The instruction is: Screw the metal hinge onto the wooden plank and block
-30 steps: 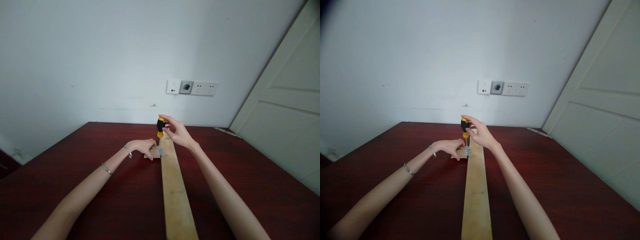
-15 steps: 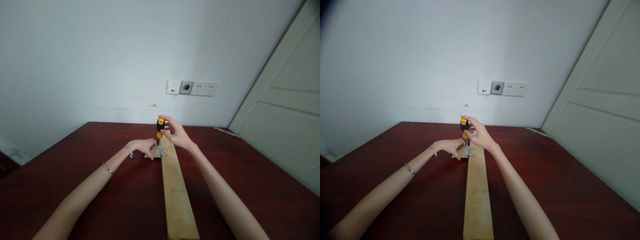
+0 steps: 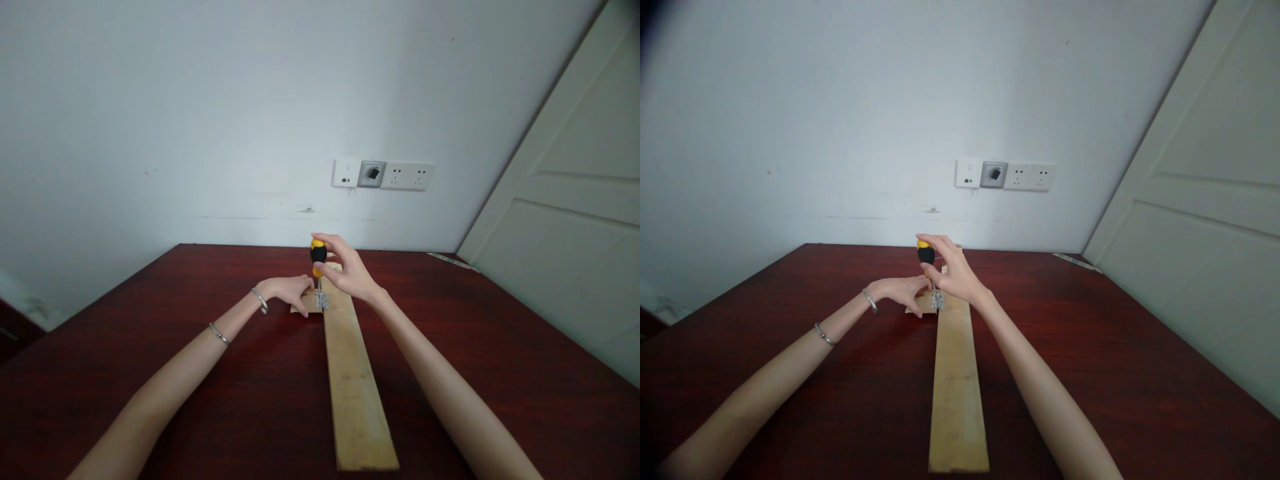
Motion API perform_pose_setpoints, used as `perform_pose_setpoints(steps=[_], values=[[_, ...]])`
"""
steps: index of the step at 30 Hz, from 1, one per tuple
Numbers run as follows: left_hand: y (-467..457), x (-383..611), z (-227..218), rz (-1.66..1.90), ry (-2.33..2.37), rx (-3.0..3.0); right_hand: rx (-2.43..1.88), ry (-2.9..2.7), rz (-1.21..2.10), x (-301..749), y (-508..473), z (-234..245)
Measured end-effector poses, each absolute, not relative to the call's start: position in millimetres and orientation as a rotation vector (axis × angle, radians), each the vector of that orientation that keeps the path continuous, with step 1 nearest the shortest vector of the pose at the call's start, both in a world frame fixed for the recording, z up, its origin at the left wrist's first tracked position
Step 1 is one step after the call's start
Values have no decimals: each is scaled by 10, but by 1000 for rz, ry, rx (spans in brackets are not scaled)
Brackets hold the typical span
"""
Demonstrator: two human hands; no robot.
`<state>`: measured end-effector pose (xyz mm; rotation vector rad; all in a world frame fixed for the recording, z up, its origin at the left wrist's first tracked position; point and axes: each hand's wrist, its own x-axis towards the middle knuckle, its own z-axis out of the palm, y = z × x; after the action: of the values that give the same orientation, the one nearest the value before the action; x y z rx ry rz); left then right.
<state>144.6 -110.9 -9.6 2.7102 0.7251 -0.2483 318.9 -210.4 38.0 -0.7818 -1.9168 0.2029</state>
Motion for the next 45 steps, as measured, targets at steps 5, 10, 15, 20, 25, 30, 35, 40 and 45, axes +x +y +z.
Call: perform_pose_setpoints(steps=[5, 10, 15, 20, 25, 30, 35, 40, 45], values=[[-1099, 1441, -108, -241, 722, 2706, -771, -1918, 184, 3197, -2081, 362], [-1161, 1450, -39, -259, 745, 2710, -847, -1852, 151, 3182, -2075, 337], [-1138, 1448, -66, -237, 732, 2720, -776, -1923, 164, 3189, -2105, 374], [-1118, 1444, -87, -235, 723, 2723, -754, -1931, 128, 3185, -2087, 354], [-1135, 1447, -60, -254, 726, 2715, -797, -1889, 118, 3181, -2058, 317], [-1128, 1449, -59, -271, 734, 2710, -823, -1853, 103, 3183, -2044, 310], [-1137, 1440, -57, -267, 735, 2704, -823, -1837, 92, 3189, -2028, 298], [-1162, 1428, -41, -237, 753, 2698, -810, -1807, 79, 3203, -2001, 281], [-1177, 1433, -20, -236, 740, 2690, -813, -1777, 98, 3207, -1987, 274]])
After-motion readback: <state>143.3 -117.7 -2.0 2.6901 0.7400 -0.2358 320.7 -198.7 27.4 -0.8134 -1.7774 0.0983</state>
